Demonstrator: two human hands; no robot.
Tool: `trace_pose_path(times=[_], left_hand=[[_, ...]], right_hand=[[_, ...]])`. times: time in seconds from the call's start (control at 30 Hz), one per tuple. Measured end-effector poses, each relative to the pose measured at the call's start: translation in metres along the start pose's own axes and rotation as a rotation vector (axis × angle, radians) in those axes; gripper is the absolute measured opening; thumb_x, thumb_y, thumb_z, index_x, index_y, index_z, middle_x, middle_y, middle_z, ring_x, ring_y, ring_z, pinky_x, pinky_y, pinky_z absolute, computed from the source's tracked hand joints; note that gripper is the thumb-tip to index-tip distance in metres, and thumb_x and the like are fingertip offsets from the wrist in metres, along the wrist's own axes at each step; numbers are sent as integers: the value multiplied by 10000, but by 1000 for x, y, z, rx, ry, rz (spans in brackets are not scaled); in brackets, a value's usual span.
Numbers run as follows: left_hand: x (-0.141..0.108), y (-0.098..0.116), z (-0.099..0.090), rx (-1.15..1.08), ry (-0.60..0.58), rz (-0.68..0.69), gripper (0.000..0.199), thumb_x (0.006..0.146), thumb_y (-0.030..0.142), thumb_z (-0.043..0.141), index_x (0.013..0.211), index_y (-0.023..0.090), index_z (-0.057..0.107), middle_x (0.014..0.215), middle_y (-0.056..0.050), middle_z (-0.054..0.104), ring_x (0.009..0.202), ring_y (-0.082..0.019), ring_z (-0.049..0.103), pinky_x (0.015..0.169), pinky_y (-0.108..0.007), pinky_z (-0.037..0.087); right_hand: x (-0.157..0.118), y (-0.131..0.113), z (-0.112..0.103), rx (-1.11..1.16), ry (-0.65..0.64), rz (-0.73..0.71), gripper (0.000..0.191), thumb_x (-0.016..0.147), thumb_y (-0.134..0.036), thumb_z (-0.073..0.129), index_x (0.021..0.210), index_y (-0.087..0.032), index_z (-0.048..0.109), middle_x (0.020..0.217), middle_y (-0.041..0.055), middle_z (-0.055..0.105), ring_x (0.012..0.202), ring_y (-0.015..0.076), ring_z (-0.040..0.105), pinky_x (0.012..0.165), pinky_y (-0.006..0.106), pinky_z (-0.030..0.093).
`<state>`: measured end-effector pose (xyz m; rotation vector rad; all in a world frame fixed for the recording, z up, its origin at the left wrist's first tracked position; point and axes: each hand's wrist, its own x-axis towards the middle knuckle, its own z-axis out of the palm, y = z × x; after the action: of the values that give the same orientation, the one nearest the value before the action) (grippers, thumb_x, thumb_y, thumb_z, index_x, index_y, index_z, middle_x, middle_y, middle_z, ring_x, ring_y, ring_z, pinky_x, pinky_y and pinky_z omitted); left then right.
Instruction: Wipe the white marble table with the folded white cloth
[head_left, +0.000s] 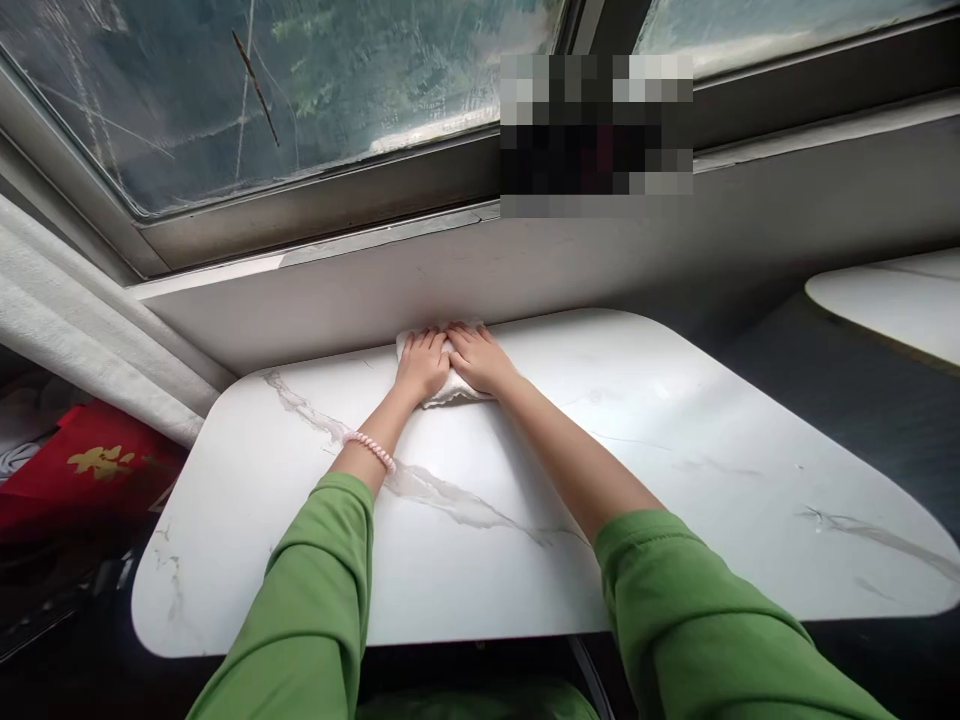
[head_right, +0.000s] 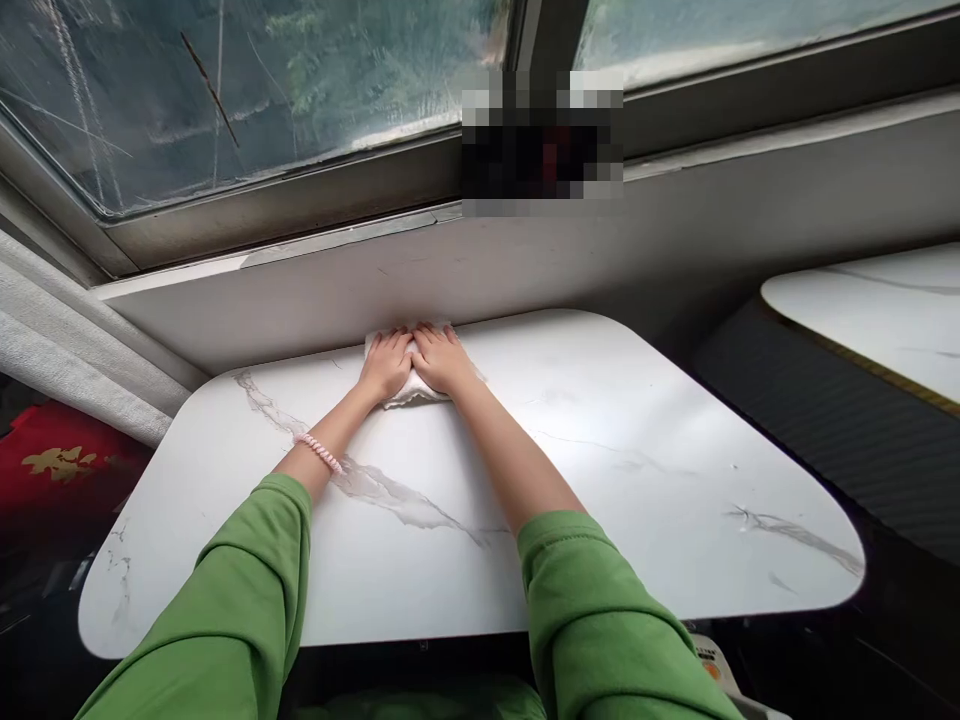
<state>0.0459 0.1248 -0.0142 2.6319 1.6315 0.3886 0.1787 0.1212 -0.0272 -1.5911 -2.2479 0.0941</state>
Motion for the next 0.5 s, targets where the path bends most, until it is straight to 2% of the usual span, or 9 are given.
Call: trace_pose_path(times=[0.13,0.27,0.37,0.5], left_hand=[[-6,4,-1,7,-24,-3,453,951,241,264,1364,123,406,1497,-85,360,1391,-196,277,1170,-402,124],[-27,25,-2,19,-59,23,496,949,249,276,1414,95,347,1522,-98,306,1414,-204,229,1179,-407,82],[-57,56,-1,22,-28,28,514,945,265,285,1414,63,351,1523,-129,292,1419,-239,214,1180,-436,83],[-109,102,-5,-33,-43,58,544,948,299,267,1423,43,336,1534,-143,251,1428,-270,175,1179,-480,97]], right_hand=[[-10,-4,-6,-21,-31,14,571,890,-235,250,1413,-38,366,1497,141,354,1397,231,272,1140,449,187],[-38,-4,-17,-63,-91,17,587,900,-236,245,1434,-8,323,1522,142,298,1414,229,232,1156,436,161],[-76,2,-26,-81,-110,-37,580,908,-237,239,1437,-14,321,1525,140,286,1417,216,224,1161,427,165],[-145,6,-38,-99,-72,-123,569,938,-263,220,1470,-69,276,1522,127,296,1420,204,210,1161,447,186]])
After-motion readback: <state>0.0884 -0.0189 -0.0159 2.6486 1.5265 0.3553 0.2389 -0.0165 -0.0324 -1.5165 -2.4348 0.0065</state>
